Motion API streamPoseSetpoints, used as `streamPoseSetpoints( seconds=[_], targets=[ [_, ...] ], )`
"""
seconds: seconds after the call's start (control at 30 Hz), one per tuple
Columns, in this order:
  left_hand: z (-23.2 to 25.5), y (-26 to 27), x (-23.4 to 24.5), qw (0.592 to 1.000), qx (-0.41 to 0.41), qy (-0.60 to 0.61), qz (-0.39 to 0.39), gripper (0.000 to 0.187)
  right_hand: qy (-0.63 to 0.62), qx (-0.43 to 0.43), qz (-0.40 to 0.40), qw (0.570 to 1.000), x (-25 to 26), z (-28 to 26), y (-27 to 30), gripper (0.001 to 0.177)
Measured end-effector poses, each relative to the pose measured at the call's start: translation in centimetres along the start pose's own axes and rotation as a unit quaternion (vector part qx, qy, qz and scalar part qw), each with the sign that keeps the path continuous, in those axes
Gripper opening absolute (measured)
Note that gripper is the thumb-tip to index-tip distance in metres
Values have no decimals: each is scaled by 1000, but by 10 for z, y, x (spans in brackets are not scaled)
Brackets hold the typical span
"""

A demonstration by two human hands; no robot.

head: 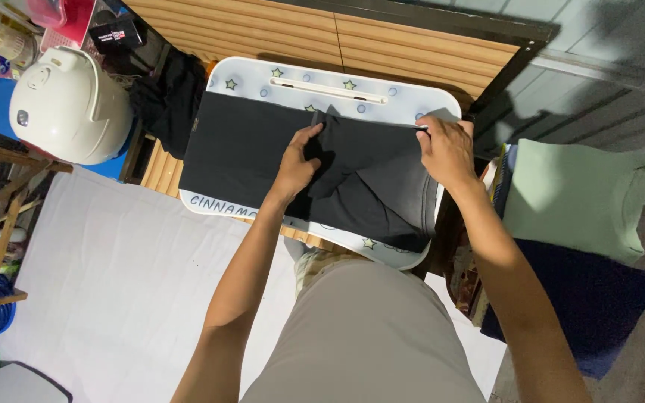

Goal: Folding a black t-shirt on a small desk area.

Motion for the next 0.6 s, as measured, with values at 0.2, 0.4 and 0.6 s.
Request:
streamPoseSetpoints(
  seconds=[0.2,0.4,0.6],
  targets=[
    [17,15,-1,992,2,-104,71,65,45,27,25,998,16,-21,-5,17],
    [15,60,-10,922,38,-326,205,28,-117,11,-3,993,3,-52,-14,14],
    [9,70,-10,922,166,-308,164,42,-231,55,-124,963,-35,-80,-30,35]
  ],
)
Point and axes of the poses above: each hand's wrist, its own y-axis away from the middle knuckle, its own x-axis out of the back of the hand, z = x × y, the point moved 1 cm from there along -y, towards the middle knuckle, and after that the axes turned 1 degree about y, right-handed, at the moved point
